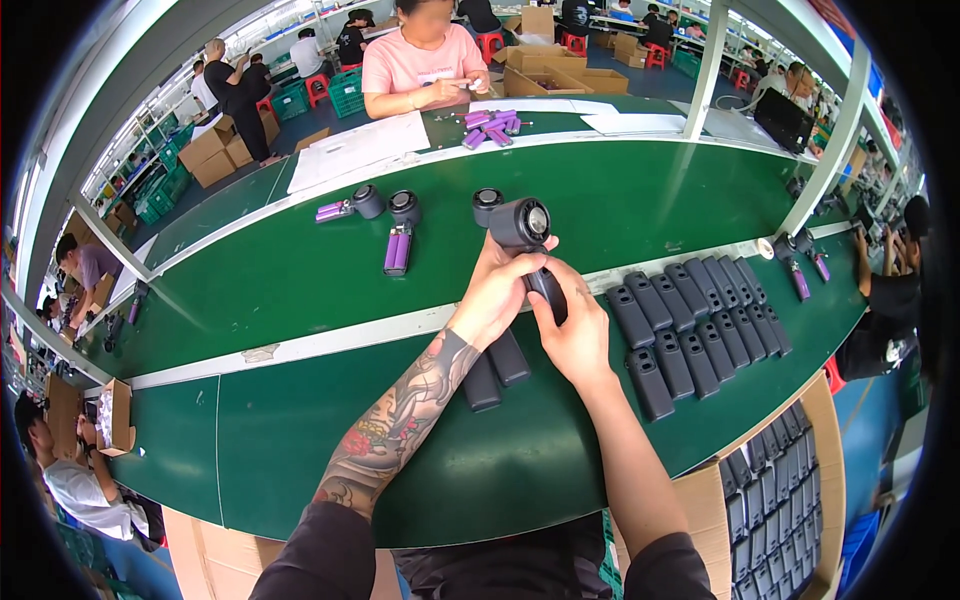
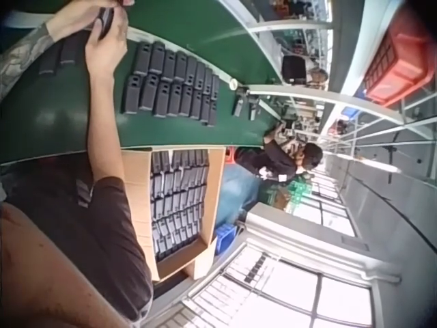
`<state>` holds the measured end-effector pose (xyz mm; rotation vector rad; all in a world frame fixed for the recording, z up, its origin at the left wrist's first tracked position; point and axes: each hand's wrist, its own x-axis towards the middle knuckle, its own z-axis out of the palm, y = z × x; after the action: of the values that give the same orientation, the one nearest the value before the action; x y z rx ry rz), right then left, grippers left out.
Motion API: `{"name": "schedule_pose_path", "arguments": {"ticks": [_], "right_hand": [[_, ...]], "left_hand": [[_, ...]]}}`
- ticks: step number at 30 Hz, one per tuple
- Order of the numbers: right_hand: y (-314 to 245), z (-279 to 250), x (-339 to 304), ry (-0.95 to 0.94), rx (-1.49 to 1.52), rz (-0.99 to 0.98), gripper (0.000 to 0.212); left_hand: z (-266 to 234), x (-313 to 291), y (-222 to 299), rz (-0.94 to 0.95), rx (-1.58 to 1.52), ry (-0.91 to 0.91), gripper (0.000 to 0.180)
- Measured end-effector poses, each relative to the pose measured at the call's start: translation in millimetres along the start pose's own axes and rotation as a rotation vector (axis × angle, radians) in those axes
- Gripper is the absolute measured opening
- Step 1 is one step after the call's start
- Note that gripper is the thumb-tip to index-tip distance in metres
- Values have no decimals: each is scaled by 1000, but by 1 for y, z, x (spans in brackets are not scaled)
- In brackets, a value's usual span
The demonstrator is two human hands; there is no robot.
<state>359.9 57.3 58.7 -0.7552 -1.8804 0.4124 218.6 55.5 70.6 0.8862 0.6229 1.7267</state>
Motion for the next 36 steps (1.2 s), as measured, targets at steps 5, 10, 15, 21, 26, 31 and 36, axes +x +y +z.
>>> {"name": "schedule_pose_path", "arguments": {"ticks": [5,10,15,21,26,31,36], "right_hand": [[10,8,0,24,123,-145,42],[0,6,-3,-44,737,482,42],[20,-11,4,-334,664,566,44],[13,-7,3,-137,682,477,54],[9,-9,2,-81,403,247,61],[4,-13,2,-173,279,327,64],[7,-13,5,-230,506,481,55]], "left_hand": [[-9,2,8,40,56,-43,47],[-10,2,18,-41,-63,-136,55],[-4,2,25,-59,213,-249,51],[-3,-4,13,-186,375,-232,49],[-2,-8,-2,-72,579,-236,38],[-4,-9,-7,-65,639,-193,39],[5,-12,-3,-48,695,-147,27]]}}
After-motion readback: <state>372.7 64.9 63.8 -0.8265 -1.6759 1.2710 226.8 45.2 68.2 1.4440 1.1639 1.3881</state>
